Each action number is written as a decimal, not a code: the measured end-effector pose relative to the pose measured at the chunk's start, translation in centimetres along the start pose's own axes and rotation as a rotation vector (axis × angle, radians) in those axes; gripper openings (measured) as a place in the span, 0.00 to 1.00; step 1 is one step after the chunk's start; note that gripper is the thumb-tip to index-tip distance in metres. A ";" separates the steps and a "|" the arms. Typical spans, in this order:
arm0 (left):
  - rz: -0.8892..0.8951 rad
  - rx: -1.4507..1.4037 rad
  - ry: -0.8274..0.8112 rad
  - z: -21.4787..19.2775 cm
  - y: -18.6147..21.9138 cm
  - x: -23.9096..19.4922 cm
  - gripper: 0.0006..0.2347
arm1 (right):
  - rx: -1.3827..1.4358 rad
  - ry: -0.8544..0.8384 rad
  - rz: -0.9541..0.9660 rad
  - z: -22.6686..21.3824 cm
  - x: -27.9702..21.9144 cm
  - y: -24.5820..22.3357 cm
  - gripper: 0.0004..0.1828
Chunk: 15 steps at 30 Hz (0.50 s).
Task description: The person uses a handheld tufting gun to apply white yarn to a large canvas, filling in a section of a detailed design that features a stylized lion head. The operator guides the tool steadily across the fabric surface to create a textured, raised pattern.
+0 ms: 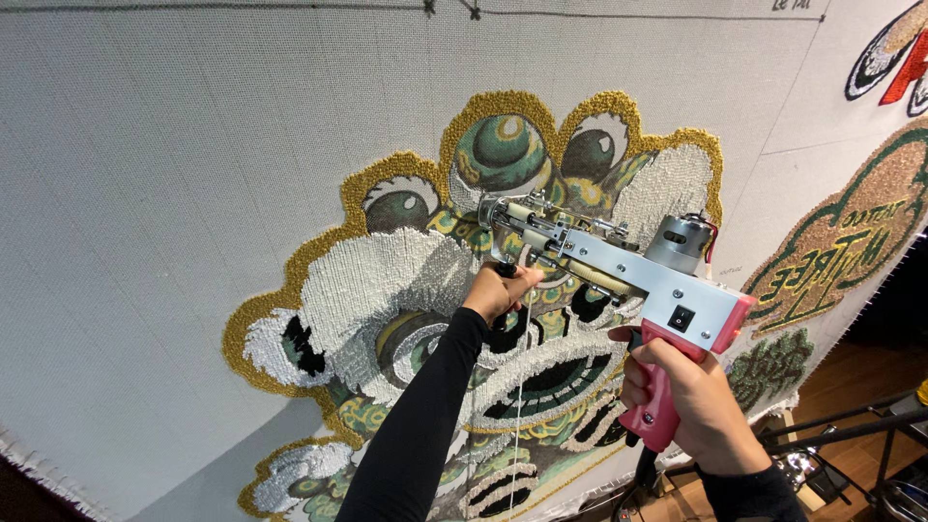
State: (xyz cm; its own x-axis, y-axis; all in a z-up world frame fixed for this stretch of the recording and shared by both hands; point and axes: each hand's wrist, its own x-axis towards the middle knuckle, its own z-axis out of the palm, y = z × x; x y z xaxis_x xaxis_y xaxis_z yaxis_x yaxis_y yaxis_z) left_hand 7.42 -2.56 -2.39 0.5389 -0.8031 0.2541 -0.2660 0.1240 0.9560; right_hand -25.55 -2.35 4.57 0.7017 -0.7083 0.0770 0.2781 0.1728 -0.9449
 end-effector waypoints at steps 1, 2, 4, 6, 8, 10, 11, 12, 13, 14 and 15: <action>-0.010 0.001 0.001 0.0 0.0 0.1 0.15 | 0.008 0.000 0.005 0.2 0.0 0.0 0.16; -0.021 0.001 0.002 -0.1 0.1 0.3 0.15 | 0.016 0.000 0.010 0.4 0.0 0.1 0.16; -0.060 -0.017 0.022 -0.2 0.6 0.6 0.16 | 0.022 -0.005 0.010 0.7 0.2 0.2 0.16; -0.122 -0.053 0.057 -0.4 1.2 0.3 0.17 | 0.018 -0.011 0.004 0.9 0.3 0.3 0.16; -0.152 0.016 0.079 -0.5 2.0 0.2 0.17 | 0.004 0.003 -0.002 1.0 0.6 0.7 0.13; -0.144 0.021 0.088 -0.6 2.4 0.0 0.17 | 0.002 0.003 -0.009 1.1 0.9 1.0 0.12; -0.120 -0.008 0.088 -0.7 2.5 -0.2 0.16 | 0.006 -0.005 -0.013 1.2 1.0 1.1 0.12; -0.095 -0.038 0.087 -0.8 2.6 -0.3 0.16 | 0.010 -0.014 -0.017 1.2 1.1 1.1 0.11; -0.087 -0.031 0.100 -0.8 2.7 -0.3 0.15 | 0.009 -0.017 -0.023 1.2 1.1 1.2 0.12; -0.078 -0.024 0.113 -0.7 2.8 -0.1 0.14 | 0.007 -0.020 -0.029 1.3 1.2 1.2 0.13; -0.068 -0.017 0.128 -0.7 2.8 0.1 0.13 | 0.005 -0.025 -0.036 1.4 1.2 1.1 0.13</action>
State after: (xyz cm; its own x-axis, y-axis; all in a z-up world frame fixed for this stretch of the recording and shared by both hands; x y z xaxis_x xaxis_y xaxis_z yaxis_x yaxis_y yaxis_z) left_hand 7.28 -1.86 0.43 0.6527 -0.7296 0.2039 -0.2119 0.0826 0.9738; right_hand -23.49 -2.11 4.08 0.7074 -0.6967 0.1193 0.3071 0.1509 -0.9396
